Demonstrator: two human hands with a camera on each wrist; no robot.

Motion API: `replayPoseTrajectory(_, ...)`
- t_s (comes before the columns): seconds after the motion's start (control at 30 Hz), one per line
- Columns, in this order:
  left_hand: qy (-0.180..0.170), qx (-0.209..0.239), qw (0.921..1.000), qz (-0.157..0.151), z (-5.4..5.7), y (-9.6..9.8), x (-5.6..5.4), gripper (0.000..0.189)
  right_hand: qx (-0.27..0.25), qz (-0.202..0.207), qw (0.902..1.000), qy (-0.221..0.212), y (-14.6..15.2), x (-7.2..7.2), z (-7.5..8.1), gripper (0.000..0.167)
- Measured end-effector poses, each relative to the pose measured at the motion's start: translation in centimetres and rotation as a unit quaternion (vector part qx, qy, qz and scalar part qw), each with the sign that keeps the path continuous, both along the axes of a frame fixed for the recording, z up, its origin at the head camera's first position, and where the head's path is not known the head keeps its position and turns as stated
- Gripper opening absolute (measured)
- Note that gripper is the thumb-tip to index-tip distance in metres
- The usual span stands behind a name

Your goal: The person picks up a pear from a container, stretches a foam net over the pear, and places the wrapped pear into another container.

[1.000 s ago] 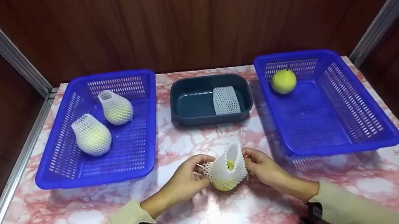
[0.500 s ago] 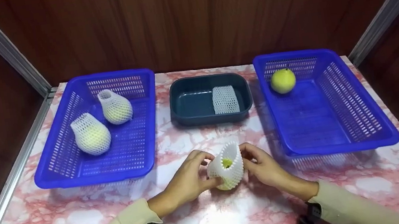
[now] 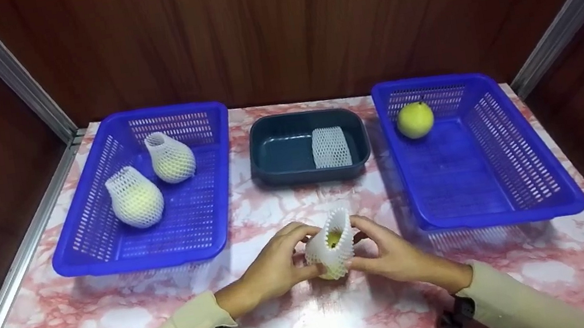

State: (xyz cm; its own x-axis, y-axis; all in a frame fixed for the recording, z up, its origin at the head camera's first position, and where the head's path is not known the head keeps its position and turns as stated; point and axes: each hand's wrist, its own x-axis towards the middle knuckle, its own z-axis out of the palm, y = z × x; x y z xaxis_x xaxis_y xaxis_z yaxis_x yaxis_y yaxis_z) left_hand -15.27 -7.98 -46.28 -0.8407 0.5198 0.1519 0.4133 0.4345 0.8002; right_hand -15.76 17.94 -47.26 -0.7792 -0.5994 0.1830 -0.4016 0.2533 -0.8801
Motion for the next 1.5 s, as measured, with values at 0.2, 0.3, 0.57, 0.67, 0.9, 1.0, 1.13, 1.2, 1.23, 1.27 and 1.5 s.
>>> replayPoseTrajectory(0.2,-0.011,-0.027,0.9995,-0.014,-0.4,-0.3,-0.2,0.065,0.030,-0.018,0.9984,0.044,-0.3,-0.3,-0.7,0.066)
replayPoseTrajectory(0.3,-0.013,-0.045,0.9987,-0.021,-0.6,-0.4,-0.4,0.071,0.043,-0.015,0.9975,0.055,-0.4,-0.4,-0.8,0.069)
replayPoseTrajectory(0.57,-0.009,-0.110,0.9938,-0.010,-1.1,0.0,-0.5,0.081,0.114,-0.015,0.9922,0.047,-0.6,-0.4,-1.0,0.085)
replayPoseTrajectory(0.67,-0.004,-0.129,0.9916,-0.006,-1.3,0.2,-0.5,0.085,0.126,-0.010,0.9915,0.031,-0.6,-0.5,-1.2,0.090)
replayPoseTrajectory(0.9,-0.002,-0.120,0.9925,-0.022,-1.1,-0.1,-0.4,0.094,0.123,0.004,0.9922,0.015,-0.4,-0.5,-0.8,0.093)
replayPoseTrajectory(1.0,-0.002,-0.088,0.9958,-0.027,-0.8,-0.2,-0.4,0.095,0.114,0.007,0.9930,0.031,-0.3,-0.4,-0.4,0.092)
replayPoseTrajectory(1.13,0.001,-0.032,0.9989,-0.035,-0.7,-0.2,-0.4,0.082,0.103,0.002,0.9933,0.051,-0.4,-0.4,-0.2,0.081)
replayPoseTrajectory(1.2,-0.004,-0.020,0.9992,-0.035,-0.8,-0.1,-0.4,0.075,0.105,0.001,0.9931,0.051,-0.5,-0.4,-0.3,0.076)
replayPoseTrajectory(1.23,-0.007,-0.021,0.9992,-0.033,-0.9,-0.1,-0.4,0.073,0.107,0.000,0.9930,0.051,-0.5,-0.4,-0.3,0.076)
replayPoseTrajectory(1.27,-0.010,-0.024,0.9992,-0.030,-1.0,-0.1,-0.4,0.072,0.109,-0.001,0.9927,0.051,-0.5,-0.4,-0.4,0.076)
replayPoseTrajectory(1.5,-0.023,-0.069,0.9972,-0.019,-1.3,0.0,-0.6,0.083,0.139,0.003,0.9896,0.036,-0.7,-0.6,-0.6,0.090)
